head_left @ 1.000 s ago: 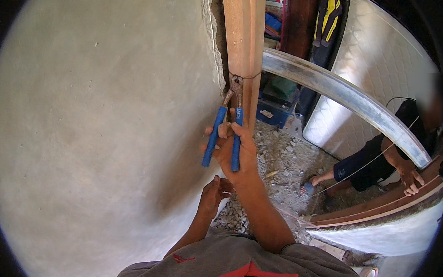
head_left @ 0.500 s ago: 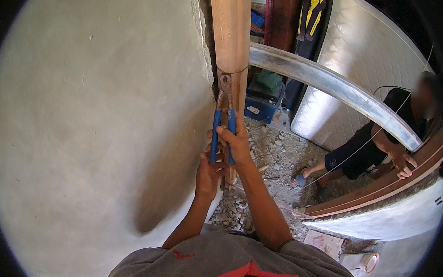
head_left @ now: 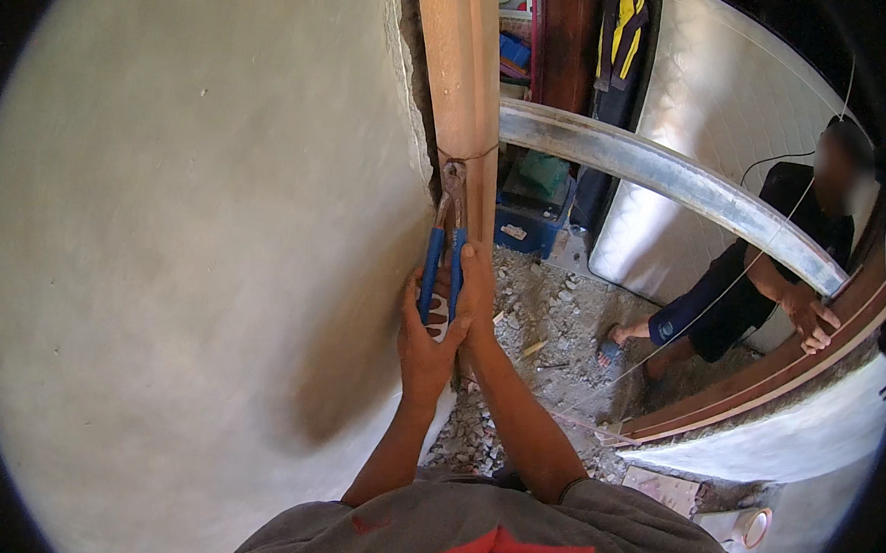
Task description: The person secures a wooden door frame to a wall using wire and pliers. They wrap wire around the frame and tighten it with pliers while another person holds the frame in place.
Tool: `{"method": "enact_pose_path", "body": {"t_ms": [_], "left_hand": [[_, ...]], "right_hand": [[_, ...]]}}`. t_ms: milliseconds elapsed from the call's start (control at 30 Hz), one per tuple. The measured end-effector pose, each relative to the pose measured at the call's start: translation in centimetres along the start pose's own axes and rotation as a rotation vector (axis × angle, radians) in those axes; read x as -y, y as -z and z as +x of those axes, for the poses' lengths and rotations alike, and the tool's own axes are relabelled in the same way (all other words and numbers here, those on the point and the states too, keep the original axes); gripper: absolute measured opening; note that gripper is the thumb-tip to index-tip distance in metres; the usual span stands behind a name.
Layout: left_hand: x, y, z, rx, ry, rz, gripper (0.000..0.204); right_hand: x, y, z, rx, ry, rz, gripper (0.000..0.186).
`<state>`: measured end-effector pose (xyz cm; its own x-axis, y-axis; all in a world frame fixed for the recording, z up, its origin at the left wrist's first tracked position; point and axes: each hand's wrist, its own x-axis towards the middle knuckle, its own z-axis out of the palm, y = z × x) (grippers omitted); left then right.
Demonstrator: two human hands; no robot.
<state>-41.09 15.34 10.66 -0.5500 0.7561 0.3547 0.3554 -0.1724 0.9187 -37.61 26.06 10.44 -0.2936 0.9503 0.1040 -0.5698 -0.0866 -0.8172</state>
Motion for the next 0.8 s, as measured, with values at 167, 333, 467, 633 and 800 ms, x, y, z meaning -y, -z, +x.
{"method": "enact_pose_path", "body": {"t_ms": [167, 333, 467, 633, 800], "left_hand": [[-1.6, 0.2, -0.2, -0.015, 0.048, -0.032, 0.09], [-3.3, -1.3, -1.0, -0.131, -0.043, 0.335, 0.067], [-5.6, -1.3, -1.0, -0.11, 0.092, 0.405, 0.052], [-8.4, 2.1, -0.1, -0.017, 0.207, -0.038, 0.05], [-9.2, 3.2, 0.8, 0.084, 0.374, -0.571, 0.054]], "right_hand": [[2.0, -0.8, -1.4, 0.027, -0.143, 0.147, 0.045], [5.1, 0.6, -1.5, 0.29, -0.226, 0.281, 0.038], [6.2, 0.8, -0.3, 0.344, -0.142, 0.114, 0.039], [6.8, -0.3, 1.0, 0.392, 0.251, -0.343, 0.044], [7.6, -1.5, 0.6, 0.336, 0.017, 0.126, 0.051]]}}
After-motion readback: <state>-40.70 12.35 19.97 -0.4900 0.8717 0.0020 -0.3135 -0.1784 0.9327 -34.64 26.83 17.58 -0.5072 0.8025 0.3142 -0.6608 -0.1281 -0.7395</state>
